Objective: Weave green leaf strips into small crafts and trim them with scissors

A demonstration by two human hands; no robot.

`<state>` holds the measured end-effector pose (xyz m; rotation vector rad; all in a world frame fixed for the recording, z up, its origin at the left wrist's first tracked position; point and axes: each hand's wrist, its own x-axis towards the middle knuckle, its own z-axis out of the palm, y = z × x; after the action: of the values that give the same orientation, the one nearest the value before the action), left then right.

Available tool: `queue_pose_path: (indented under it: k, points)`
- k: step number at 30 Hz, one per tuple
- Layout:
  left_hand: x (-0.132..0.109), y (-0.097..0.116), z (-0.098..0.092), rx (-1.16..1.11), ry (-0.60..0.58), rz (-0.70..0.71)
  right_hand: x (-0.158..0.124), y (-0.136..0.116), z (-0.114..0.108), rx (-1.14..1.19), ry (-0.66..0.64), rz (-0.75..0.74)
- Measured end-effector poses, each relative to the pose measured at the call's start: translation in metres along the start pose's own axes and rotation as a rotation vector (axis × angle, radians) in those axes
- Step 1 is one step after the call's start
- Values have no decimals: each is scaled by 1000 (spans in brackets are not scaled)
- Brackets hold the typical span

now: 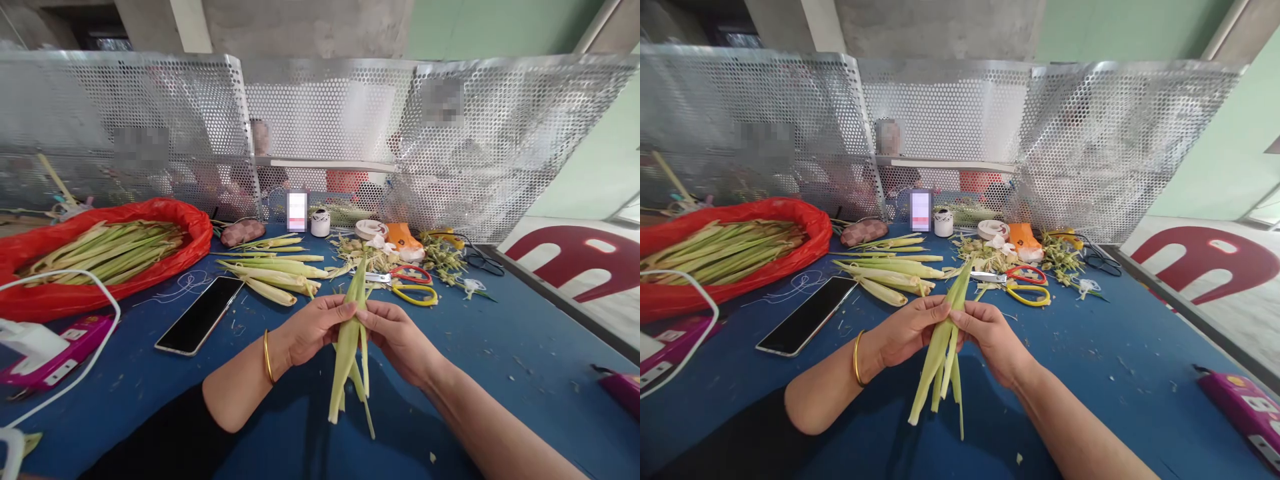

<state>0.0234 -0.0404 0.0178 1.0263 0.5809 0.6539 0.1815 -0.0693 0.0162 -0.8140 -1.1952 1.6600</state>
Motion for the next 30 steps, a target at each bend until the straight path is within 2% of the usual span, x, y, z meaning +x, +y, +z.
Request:
queue_pose_path:
  k: [7, 10, 15, 18, 23, 30]
  points:
    - [-1, 2, -1, -55, -78, 2, -1, -6, 1, 105, -77, 28]
    - [-2, 3, 0, -13, -77, 3, -1, -6, 1, 100, -39, 30]
    - [-3, 4, 0, 79, -15, -47, 0, -6, -1, 4, 73, -2]
    - [-3, 4, 1, 95, -5, -46, 0, -8, 0, -49, 70, -21]
    - [-4, 5, 2, 177, 99, -26, 2, -8, 0, -145, 85, -72]
    - [-4, 6, -1, 90, -67, -34, -1, -7, -3, 19, -69, 29]
